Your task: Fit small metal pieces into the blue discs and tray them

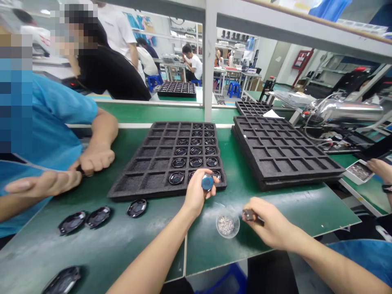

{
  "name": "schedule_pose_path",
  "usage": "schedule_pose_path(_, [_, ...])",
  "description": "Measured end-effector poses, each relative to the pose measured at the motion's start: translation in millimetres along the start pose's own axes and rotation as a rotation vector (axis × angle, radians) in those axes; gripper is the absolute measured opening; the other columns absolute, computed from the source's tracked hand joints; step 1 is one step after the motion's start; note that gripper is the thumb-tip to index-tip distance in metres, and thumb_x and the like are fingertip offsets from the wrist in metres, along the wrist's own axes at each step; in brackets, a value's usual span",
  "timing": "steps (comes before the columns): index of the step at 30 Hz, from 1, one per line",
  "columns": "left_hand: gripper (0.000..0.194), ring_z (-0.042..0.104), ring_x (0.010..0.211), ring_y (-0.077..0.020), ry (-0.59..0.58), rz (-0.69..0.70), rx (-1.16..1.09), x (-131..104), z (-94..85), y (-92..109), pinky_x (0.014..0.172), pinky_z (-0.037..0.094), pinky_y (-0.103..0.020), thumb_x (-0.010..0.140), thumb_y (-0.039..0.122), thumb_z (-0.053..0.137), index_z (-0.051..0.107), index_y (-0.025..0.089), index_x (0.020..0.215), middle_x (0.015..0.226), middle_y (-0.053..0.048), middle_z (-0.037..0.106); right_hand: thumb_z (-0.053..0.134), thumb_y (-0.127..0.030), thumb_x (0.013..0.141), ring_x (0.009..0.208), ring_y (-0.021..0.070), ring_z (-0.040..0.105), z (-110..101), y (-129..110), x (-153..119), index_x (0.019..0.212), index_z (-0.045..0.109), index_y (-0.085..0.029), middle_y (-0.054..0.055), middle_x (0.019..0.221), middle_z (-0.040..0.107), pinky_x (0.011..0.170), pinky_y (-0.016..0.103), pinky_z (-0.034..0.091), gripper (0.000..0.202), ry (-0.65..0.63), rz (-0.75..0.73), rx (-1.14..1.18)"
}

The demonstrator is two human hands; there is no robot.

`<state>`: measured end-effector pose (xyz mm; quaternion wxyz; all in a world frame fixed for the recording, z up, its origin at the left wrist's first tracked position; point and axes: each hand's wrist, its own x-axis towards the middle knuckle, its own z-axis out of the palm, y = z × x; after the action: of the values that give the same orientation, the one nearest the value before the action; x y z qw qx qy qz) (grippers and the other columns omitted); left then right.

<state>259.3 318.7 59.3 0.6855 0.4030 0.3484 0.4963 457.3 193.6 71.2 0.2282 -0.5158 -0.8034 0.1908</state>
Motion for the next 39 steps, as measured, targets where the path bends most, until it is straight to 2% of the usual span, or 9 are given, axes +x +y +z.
schedule_pose_path(8, [0.034,0.056,0.051,-0.0120,-0.123,0.067,0.231,-5,7.5,4,0.051,0.041,-0.021,0.093,0.051,0.054,0.048,0.021,0.107,0.067,0.001,0.065,0.060,-0.003,0.081,0.084,0.0191,0.056,-2,-9,-4,0.112,0.061,-0.023,0.001,0.093,0.061,0.077,0.030,0.043,0.036,0.057,0.017,0.044])
schedule_pose_path(14, [0.025,0.060,0.069,-0.0155,-0.400,0.266,0.738,33,87.5,3,0.069,0.048,-0.028,0.093,0.039,0.051,0.046,0.022,0.111,0.075,0.003,0.060,0.050,-0.010,0.091,0.080,0.0204,0.056,-7,26,-51,0.094,0.060,-0.020,0.002,0.085,0.059,0.070,0.031,0.042,0.015,0.138,0.212,0.059])
schedule_pose_path(18, [0.011,0.060,0.086,-0.0214,-0.406,0.345,0.954,58,147.5,-11,0.091,0.046,-0.041,0.086,0.030,0.063,0.062,0.021,0.092,0.081,-0.001,0.063,0.047,-0.019,0.094,0.081,0.0217,0.060,2,40,-64,0.096,0.063,-0.021,0.004,0.088,0.063,0.072,0.033,0.047,0.016,0.134,0.244,0.084])
schedule_pose_path(21, [0.007,0.050,0.118,-0.0327,-0.317,0.394,1.110,60,168.8,-20,0.106,0.034,-0.055,0.084,0.027,0.068,0.070,0.020,0.087,0.109,-0.010,0.066,0.046,-0.030,0.099,0.091,0.0235,0.063,12,50,-72,0.108,0.066,-0.023,0.007,0.100,0.066,0.081,0.035,0.051,0.024,0.140,0.226,0.147])
schedule_pose_path(24, [0.026,0.042,0.131,-0.0348,-0.211,0.402,1.207,50,164.8,-15,0.108,0.035,-0.054,0.089,0.040,0.066,0.072,0.026,0.109,0.137,-0.012,0.055,0.051,-0.048,0.098,0.104,0.0258,0.065,26,70,-78,0.119,0.065,-0.024,0.008,0.116,0.067,0.091,0.036,0.053,0.035,0.253,0.279,0.194])
schedule_pose_path(27, [0.033,0.043,0.134,-0.0263,-0.086,0.499,1.244,18,123.5,6,0.111,0.035,-0.044,0.098,0.041,0.052,0.065,0.031,0.127,0.142,-0.008,0.053,0.053,-0.061,0.092,0.116,0.0303,0.062,36,95,-81,0.127,0.062,-0.024,0.009,0.129,0.063,0.096,0.039,0.054,0.052,0.347,0.356,0.202])
schedule_pose_path(30, [0.027,0.050,0.127,-0.0271,0.205,0.700,1.345,-44,36.3,32,0.112,0.033,-0.044,0.095,0.034,0.056,0.069,0.027,0.117,0.132,-0.009,0.061,0.049,-0.063,0.093,0.129,0.0309,0.053,36,109,-82,0.146,0.047,-0.028,0.006,0.146,0.051,0.110,0.044,0.044,0.064,0.324,0.375,0.259])
schedule_pose_path(35, [0.042,0.038,0.132,-0.0480,1.019,0.211,1.643,-149,-135.1,51,0.104,0.028,-0.070,0.090,0.037,0.056,0.066,0.016,0.125,0.144,-0.023,0.049,0.048,-0.066,0.096,0.134,0.0292,0.048,24,109,-82,0.155,0.035,-0.034,0.003,0.144,0.052,0.121,0.046,0.021,0.069,0.220,0.401,0.410])
schedule_pose_path(39, [0.024,0.043,0.128,-0.0475,0.962,0.103,1.203,-177,-191.8,55,0.108,0.022,-0.070,0.083,0.031,0.059,0.073,0.017,0.096,0.120,-0.020,0.063,0.046,-0.067,0.097,0.129,0.0283,0.052,15,94,-69,0.154,0.038,-0.036,0.002,0.136,0.058,0.118,0.043,0.031,0.066,0.190,0.433,0.524])
